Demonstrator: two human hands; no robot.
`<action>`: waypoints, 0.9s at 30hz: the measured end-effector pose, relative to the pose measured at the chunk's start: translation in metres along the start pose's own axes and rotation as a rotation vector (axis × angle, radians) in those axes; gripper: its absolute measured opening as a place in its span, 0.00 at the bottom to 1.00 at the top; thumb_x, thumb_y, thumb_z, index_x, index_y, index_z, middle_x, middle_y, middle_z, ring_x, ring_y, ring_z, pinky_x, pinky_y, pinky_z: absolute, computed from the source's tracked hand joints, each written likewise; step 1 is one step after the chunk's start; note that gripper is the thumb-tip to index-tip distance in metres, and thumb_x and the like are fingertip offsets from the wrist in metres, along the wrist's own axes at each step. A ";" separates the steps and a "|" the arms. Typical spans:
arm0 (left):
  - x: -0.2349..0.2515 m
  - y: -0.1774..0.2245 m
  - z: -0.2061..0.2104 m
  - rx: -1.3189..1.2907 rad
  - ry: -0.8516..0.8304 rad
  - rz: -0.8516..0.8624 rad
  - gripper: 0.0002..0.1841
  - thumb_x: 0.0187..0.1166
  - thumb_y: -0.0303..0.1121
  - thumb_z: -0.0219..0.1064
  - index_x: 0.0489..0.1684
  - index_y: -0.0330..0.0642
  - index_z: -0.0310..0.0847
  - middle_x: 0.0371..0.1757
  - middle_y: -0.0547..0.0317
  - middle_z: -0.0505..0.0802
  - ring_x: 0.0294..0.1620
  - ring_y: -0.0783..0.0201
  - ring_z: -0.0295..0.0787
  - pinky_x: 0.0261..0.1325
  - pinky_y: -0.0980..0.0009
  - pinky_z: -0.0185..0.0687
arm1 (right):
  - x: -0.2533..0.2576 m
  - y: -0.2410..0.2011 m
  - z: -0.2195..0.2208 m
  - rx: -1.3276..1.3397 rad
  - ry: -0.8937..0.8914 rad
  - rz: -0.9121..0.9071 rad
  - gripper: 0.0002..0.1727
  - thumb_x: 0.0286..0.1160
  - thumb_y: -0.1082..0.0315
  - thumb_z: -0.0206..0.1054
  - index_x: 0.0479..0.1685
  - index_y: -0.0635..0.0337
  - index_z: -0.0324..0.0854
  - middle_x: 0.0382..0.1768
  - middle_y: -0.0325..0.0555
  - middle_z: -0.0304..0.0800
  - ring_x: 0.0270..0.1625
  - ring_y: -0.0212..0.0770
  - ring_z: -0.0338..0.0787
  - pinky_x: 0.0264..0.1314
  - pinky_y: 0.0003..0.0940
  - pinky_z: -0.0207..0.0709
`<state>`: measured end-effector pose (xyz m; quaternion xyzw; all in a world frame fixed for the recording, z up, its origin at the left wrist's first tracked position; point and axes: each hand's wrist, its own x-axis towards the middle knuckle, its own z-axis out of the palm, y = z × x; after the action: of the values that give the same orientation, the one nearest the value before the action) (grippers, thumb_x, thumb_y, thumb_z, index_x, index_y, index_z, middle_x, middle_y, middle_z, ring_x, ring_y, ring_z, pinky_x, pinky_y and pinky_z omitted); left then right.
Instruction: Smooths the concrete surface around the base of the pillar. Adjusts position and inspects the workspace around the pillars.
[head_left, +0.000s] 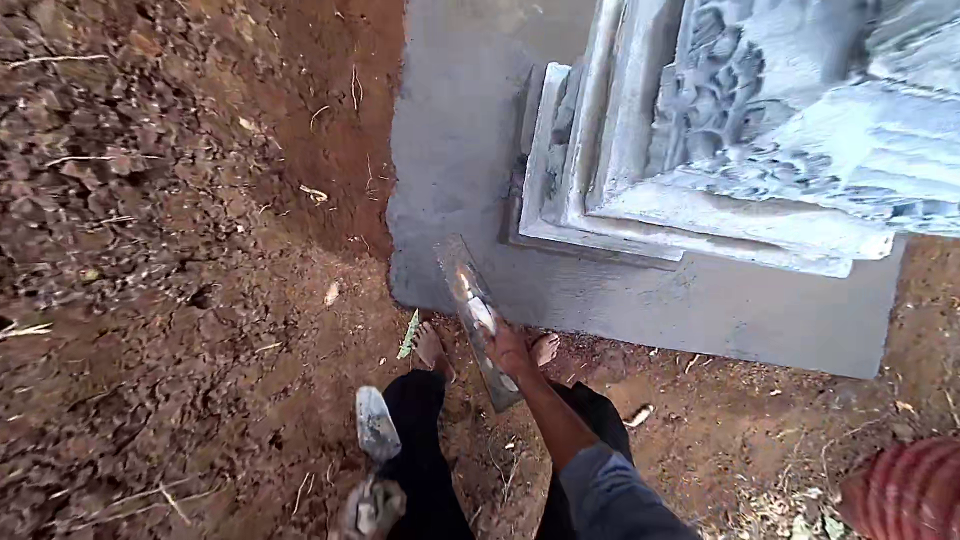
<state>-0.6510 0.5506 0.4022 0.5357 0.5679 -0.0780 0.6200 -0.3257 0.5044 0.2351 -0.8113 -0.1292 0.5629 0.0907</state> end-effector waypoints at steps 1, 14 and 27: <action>0.050 0.015 0.009 -0.009 0.054 0.083 0.24 0.76 0.33 0.71 0.64 0.22 0.74 0.50 0.48 0.92 0.51 0.60 0.92 0.62 0.58 0.88 | 0.027 0.000 0.010 0.016 0.023 0.018 0.39 0.92 0.45 0.53 0.97 0.50 0.50 0.76 0.63 0.82 0.78 0.61 0.82 0.82 0.60 0.71; 0.317 -0.019 0.180 -0.487 0.359 0.171 0.09 0.75 0.22 0.67 0.47 0.39 0.74 0.31 0.68 0.90 0.28 0.72 0.90 0.36 0.73 0.92 | 0.347 0.075 0.116 0.232 0.429 0.068 0.37 0.94 0.48 0.49 0.98 0.48 0.43 0.63 0.71 0.88 0.59 0.71 0.91 0.63 0.70 0.81; 0.369 0.027 0.157 -0.581 0.317 0.072 0.09 0.77 0.15 0.60 0.44 0.40 0.70 0.28 0.66 0.90 0.25 0.72 0.90 0.35 0.76 0.91 | 0.376 0.039 0.115 0.118 0.412 0.089 0.37 0.94 0.51 0.50 0.98 0.52 0.46 0.56 0.71 0.91 0.54 0.70 0.92 0.59 0.67 0.83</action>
<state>-0.4079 0.6322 0.0926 0.3616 0.6364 0.1937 0.6532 -0.3042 0.5850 -0.1510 -0.9074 -0.0391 0.3952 0.1377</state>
